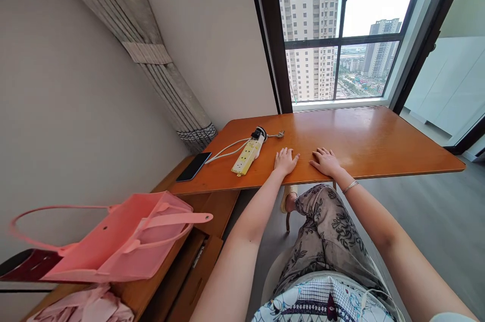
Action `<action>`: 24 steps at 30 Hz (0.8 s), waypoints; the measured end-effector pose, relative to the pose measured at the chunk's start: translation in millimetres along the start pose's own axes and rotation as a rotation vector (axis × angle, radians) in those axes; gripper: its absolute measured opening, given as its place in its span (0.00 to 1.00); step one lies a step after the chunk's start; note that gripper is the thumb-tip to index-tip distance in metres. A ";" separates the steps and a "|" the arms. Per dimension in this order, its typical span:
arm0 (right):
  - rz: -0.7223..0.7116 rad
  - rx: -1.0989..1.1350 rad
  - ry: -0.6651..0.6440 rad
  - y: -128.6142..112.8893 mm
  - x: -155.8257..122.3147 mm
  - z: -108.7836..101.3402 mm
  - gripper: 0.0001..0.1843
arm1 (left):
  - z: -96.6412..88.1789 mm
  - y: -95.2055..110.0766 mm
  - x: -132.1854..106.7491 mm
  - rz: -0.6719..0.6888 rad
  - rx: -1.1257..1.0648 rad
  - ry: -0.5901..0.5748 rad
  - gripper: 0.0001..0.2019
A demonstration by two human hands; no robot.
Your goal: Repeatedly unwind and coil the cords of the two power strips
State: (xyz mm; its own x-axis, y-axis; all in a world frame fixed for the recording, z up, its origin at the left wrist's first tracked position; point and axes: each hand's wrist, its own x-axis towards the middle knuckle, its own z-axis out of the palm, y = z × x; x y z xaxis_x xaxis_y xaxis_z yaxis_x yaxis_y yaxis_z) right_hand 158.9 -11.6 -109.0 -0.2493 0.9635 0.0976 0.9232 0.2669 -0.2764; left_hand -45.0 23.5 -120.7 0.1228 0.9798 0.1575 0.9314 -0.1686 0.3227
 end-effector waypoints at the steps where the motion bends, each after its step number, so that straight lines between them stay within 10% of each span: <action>1: 0.003 0.002 0.000 -0.1 -0.1 0.1 0.33 | 0.5 -0.9 -0.2 -0.003 0.001 0.003 0.29; 24: 0.011 0.008 0.001 -2.1 -8.1 -3.6 0.33 | -3.5 -2.3 0.7 0.007 -0.009 0.013 0.26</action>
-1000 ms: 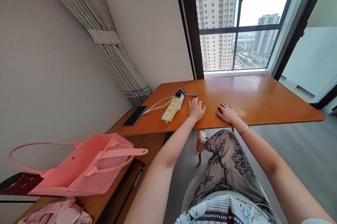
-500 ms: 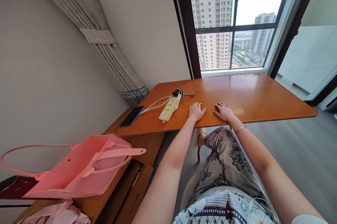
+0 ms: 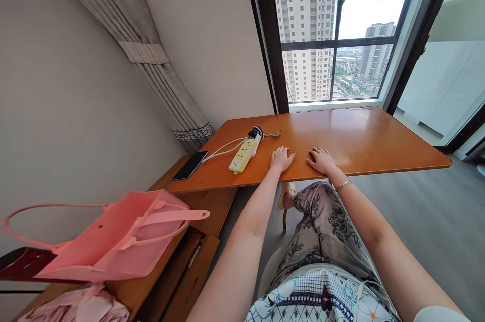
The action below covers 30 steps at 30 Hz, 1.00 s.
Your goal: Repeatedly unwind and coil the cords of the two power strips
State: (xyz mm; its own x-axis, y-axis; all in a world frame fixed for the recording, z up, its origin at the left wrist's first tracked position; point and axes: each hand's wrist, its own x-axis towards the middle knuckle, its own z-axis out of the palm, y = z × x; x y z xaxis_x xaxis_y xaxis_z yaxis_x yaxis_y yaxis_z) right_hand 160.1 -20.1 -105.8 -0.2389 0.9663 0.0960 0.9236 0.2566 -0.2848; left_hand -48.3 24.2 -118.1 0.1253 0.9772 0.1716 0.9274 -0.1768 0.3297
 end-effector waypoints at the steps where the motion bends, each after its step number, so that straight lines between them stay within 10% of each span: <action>1: 0.001 0.000 -0.002 -0.5 -0.6 -0.8 0.33 | -0.3 0.3 -0.2 0.000 0.000 0.000 0.26; 30: 0.008 -0.026 0.001 0.4 1.7 2.4 0.32 | 0.2 -0.7 -1.3 -0.009 0.062 0.005 0.25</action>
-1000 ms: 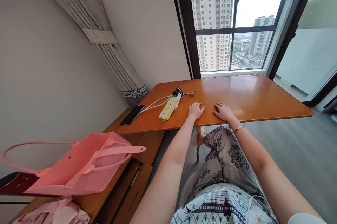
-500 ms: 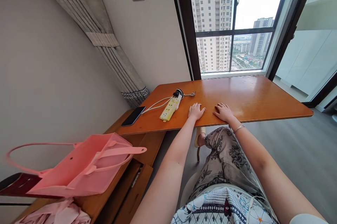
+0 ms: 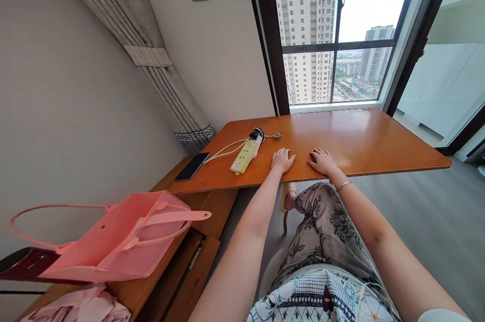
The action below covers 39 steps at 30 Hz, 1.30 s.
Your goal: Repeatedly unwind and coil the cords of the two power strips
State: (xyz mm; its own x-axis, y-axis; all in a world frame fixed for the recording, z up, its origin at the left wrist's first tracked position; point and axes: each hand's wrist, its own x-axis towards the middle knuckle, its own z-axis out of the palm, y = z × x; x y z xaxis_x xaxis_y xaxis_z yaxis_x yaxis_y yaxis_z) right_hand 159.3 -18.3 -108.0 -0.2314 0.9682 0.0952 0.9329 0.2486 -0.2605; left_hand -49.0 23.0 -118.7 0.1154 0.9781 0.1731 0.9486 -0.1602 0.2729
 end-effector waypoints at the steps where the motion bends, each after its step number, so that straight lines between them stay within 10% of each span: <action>1: 0.000 0.000 0.000 -0.1 0.0 0.0 0.32 | 0.3 -0.2 0.1 0.002 0.000 0.002 0.25; 39: 0.007 0.009 -0.007 -0.8 -0.9 -1.2 0.33 | 0.6 -0.8 -2.6 -0.002 0.002 0.000 0.25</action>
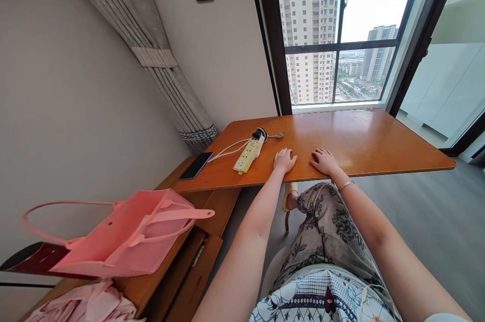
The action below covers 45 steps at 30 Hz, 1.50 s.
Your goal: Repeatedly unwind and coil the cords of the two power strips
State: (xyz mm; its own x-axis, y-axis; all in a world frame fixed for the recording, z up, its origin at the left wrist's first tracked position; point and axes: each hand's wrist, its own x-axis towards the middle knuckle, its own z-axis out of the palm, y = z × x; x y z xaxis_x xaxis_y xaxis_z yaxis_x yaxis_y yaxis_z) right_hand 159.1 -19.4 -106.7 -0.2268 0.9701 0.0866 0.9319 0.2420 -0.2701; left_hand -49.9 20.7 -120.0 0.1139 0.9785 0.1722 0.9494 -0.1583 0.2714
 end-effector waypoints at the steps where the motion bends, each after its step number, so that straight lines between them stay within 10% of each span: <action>1: -0.001 0.001 0.002 0.3 0.4 0.4 0.33 | 0.3 -0.2 0.1 0.000 -0.001 0.001 0.25; 45: -0.003 -0.001 0.010 -0.1 -0.8 -0.2 0.32 | 0.9 -0.4 0.9 0.006 -0.001 0.010 0.23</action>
State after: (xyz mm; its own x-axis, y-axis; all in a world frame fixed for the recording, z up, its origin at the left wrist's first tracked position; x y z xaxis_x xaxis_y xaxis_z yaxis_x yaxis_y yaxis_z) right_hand 159.2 -20.1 -106.6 -0.2267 0.9691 0.0968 0.9317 0.2448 -0.2684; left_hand -49.9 21.8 -120.8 0.1171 0.9761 0.1830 0.9483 -0.1646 0.2714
